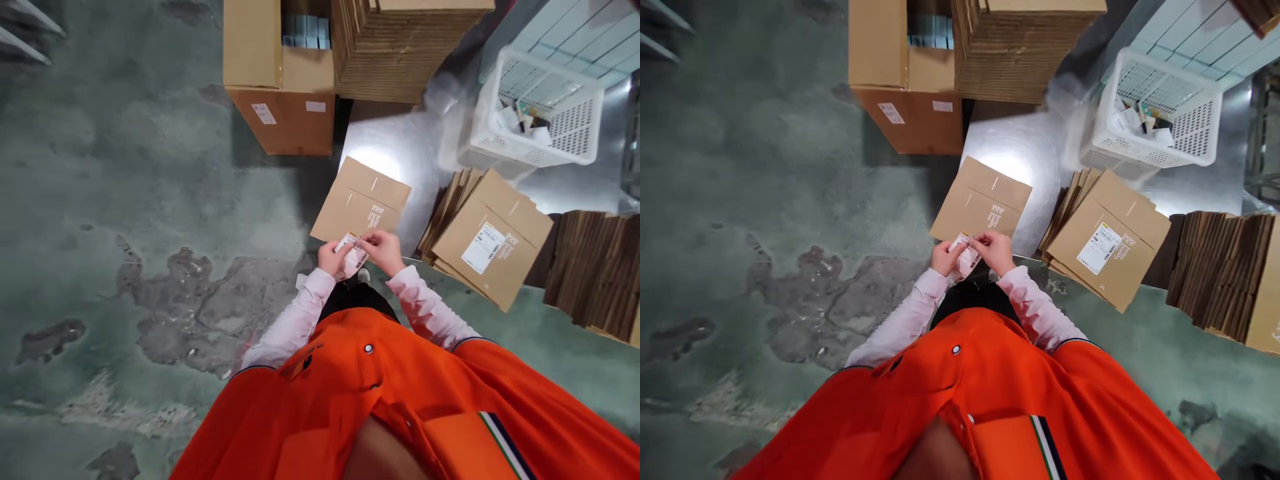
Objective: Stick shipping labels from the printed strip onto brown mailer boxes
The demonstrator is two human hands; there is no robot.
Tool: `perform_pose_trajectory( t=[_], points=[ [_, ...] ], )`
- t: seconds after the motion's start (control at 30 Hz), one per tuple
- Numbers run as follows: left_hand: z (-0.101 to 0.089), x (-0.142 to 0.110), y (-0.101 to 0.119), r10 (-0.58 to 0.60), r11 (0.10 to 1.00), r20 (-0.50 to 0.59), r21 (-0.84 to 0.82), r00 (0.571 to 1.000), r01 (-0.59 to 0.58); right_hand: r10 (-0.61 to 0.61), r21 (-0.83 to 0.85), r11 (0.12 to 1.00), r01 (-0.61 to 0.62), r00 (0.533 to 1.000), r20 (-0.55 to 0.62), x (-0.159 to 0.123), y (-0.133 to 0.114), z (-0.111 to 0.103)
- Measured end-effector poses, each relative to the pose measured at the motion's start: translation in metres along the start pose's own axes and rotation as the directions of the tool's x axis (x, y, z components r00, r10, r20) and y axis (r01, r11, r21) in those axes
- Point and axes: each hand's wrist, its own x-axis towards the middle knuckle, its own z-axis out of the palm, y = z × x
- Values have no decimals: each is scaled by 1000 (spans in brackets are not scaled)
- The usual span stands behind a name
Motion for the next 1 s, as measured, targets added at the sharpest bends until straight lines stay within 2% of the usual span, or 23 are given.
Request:
perform_pose_trajectory(
  t=[0.07, 0.1, 0.17, 0.27, 0.33, 0.4, 0.47, 0.5, 0.53, 0.57, 0.63, 0.67, 0.7, 0.73, 0.77, 0.8, 0.83, 0.87, 0.9, 0.93, 1.0],
  points=[
    [-5, 14, -9, -85, 990, 144, -103, 986, 101, -65, -67, 996, 61, 996, -61, 22, 9, 7],
    [-8, 21, -16, -135, 977, 225, -130, 965, 167, -83, -111, 991, 71, 991, -103, 37, 15, 11],
    [-19, 29, -35, -243, 947, 327, -125, 913, 297, -50, -217, 976, 10, 982, -183, 71, 28, 17],
    [-41, 17, -73, -403, 890, 311, -86, 861, 448, 64, -346, 926, -152, 966, -252, 117, 46, 24],
    [-58, -4, -95, -491, 851, 263, -57, 831, 521, 59, -435, 882, -181, 958, -280, 134, 52, 29],
    [-76, -27, -109, -548, 825, 219, -18, 808, 565, -56, -562, 825, -65, 979, -196, 134, 53, 38],
    [-91, -41, -109, -565, 818, 193, 3, 802, 576, -203, -653, 736, 180, 978, 41, 116, 53, 52],
    [-97, -43, -104, -561, 822, 177, 8, 809, 569, -266, -648, 686, 332, 943, 201, 102, 54, 59],
    [-102, -41, -96, -541, 837, 158, 7, 826, 547, -319, -601, 639, 481, 876, 362, 84, 56, 65],
    [-105, -35, -85, -505, 861, 136, 4, 852, 509, -364, -513, 601, 613, 782, 507, 65, 60, 69],
    [-105, -11, -58, -385, 922, 58, -8, 921, 386, -442, -255, 565, 785, 548, 710, 26, 74, 71],
    [-102, 4, -42, -312, 950, 10, -6, 950, 312, -467, -161, 584, 796, 492, 735, 8, 83, 67],
    [-97, 20, -27, -237, 971, -40, 7, 971, 237, -472, -153, 641, 752, 544, 694, -6, 92, 60],
    [-90, 37, -12, -162, 986, -87, 37, 983, 166, -434, -224, 731, 644, 693, 576, -17, 100, 52],
    [-82, 53, 1, -94, 991, -125, 80, 988, 105, -332, -322, 830, 455, 868, 370, -25, 107, 42],
    [-73, 67, 12, -50, 989, -157, 131, 986, 71, -174, -383, 902, 201, 979, 103, -29, 111, 33],
    [-63, 79, 21, -34, 981, -183, 182, 982, 68, -6, -374, 926, -47, 990, -140, -30, 113, 25],
    [-53, 87, 28, -37, 970, -205, 229, 978, 85, 133, -317, 920, -228, 946, -296, -30, 112, 20],
    [-44, 92, 32, -54, 958, -230, 261, 972, 115, 238, -242, 911, -333, 906, -349, -28, 108, 16],
    [-36, 93, 35, -81, 953, -258, 263, 963, 150, 320, -150, 910, -386, 886, -336, -25, 103, 14],
    [-27, 87, 39, -116, 973, -330, 151, 937, 174, 435, 110, 901, -421, 868, -239, -21, 90, 12]
  ],
)
